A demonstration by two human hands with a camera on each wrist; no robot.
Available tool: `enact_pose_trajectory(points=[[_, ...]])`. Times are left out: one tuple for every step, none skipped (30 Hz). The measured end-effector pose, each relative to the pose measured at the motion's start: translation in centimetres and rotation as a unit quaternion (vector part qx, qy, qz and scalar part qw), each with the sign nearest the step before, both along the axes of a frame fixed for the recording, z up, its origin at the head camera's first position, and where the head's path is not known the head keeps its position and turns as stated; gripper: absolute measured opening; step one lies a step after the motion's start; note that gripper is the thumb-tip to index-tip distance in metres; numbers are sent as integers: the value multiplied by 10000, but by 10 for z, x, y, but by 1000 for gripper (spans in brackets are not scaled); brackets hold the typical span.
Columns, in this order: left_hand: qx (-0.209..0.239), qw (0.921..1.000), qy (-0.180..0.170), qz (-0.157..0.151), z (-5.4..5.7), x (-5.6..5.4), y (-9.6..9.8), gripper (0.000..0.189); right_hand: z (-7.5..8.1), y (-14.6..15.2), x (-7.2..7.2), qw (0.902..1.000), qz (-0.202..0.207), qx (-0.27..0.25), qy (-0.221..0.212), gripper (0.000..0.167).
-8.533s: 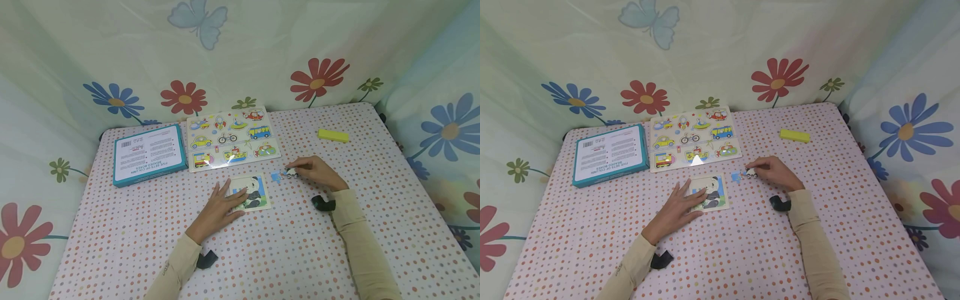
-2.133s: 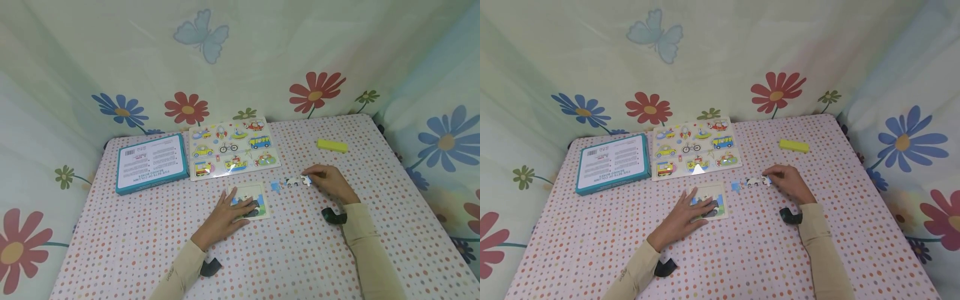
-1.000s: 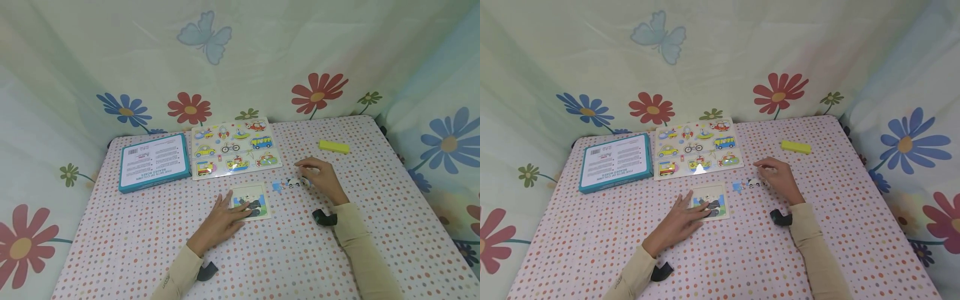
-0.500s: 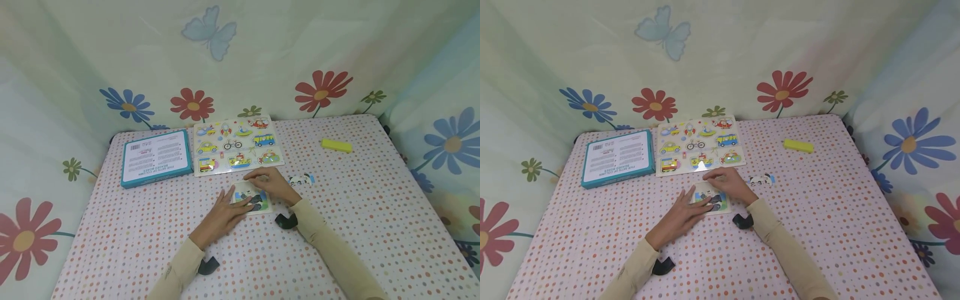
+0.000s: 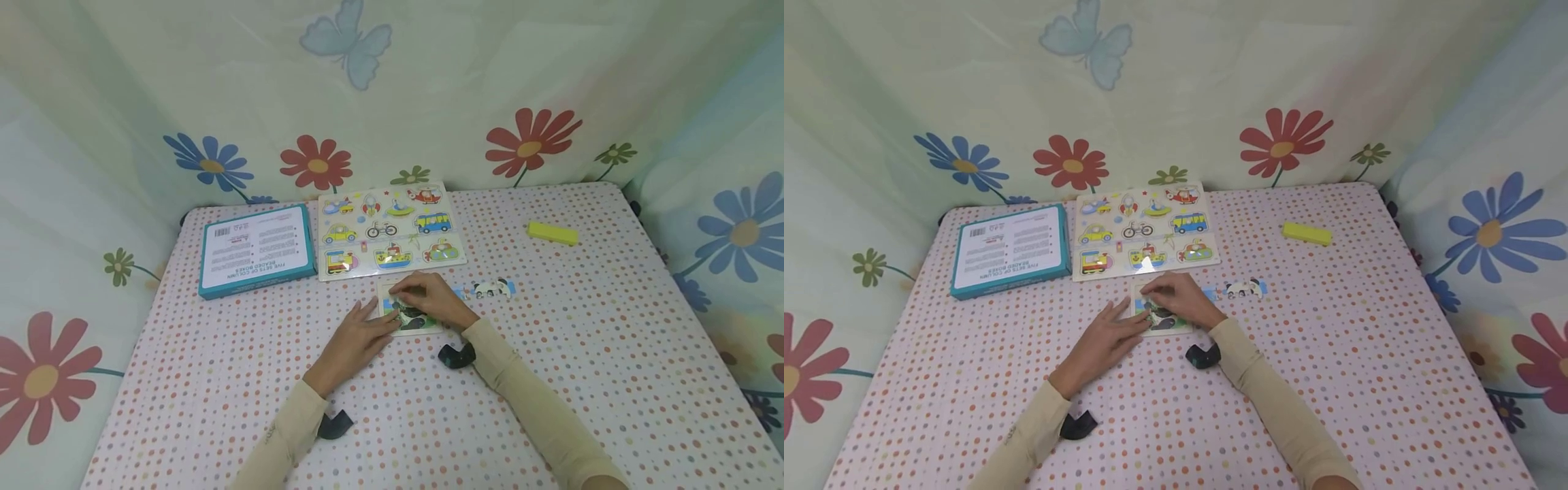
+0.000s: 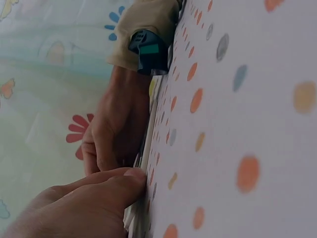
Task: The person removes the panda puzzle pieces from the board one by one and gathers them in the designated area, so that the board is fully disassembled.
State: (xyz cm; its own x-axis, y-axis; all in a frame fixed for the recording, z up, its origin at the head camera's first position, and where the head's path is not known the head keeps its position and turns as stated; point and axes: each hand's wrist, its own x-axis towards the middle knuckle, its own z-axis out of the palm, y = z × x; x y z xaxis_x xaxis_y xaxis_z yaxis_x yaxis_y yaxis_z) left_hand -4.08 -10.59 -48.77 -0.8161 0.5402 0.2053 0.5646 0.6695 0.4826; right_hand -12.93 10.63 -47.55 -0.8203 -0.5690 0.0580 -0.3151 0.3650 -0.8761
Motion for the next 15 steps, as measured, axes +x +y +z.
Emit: enact_pose_trajectory(points=[[-18, 10000, -30, 17, 0, 0, -2, 35, -1, 0, 0, 10000, 15, 21, 50, 16], [-23, 10000, -71, 25, 0, 1, -3, 35, -1, 0, -1, 9999, 32, 50, 104, 16], [-33, 10000, -86, 16, -1, 1, -5, 35, -1, -1, -1, 9998, 49, 101, 166, 16], [-63, 9999, -100, -1, -1, 1, -6, 35, -2, -1, -1, 9996, 78, 145, 220, 17], [-76, 9999, -103, -19, -1, 0, -6, 35, -2, -1, -1, 9994, 107, 189, 271, 17], [-83, 9999, -108, -30, -2, 0, -6, 35, -2, -1, -2, 9992, 140, 226, 314, 17], [-86, 9999, -102, -35, -2, 0, -6, 35, -2, -1, -2, 9989, 177, 257, 359, 17], [-76, 9999, -101, -39, -2, 0, -6, 35, -2, -1, -2, 9986, 207, 275, 393, 18], [-69, 9999, -87, -45, -2, -1, -6, 35, -2, 0, -2, 9985, 237, 279, 417, 18], [-72, 9999, -80, -44, -2, -1, -6, 35, -2, 0, -2, 9983, 269, 267, 444, 19], [-72, 9999, -65, -49, -2, -1, -6, 35, -2, 0, -2, 9981, 291, 275, 459, 19], [-68, 9999, -50, -58, -1, -1, -6, 35, -2, 0, -3, 9980, 321, 274, 474, 20], [-66, 9999, -30, -74, -1, -1, -6, 35, -2, 0, -3, 9980, 342, 269, 464, 22], [-60, 9999, -8, -92, -1, -1, -6, 35, -2, 0, -3, 9981, 357, 265, 436, 23], [-61, 9999, 9, -105, -1, -1, -7, 35, -1, 0, -3, 9982, 377, 258, 399, 25]])
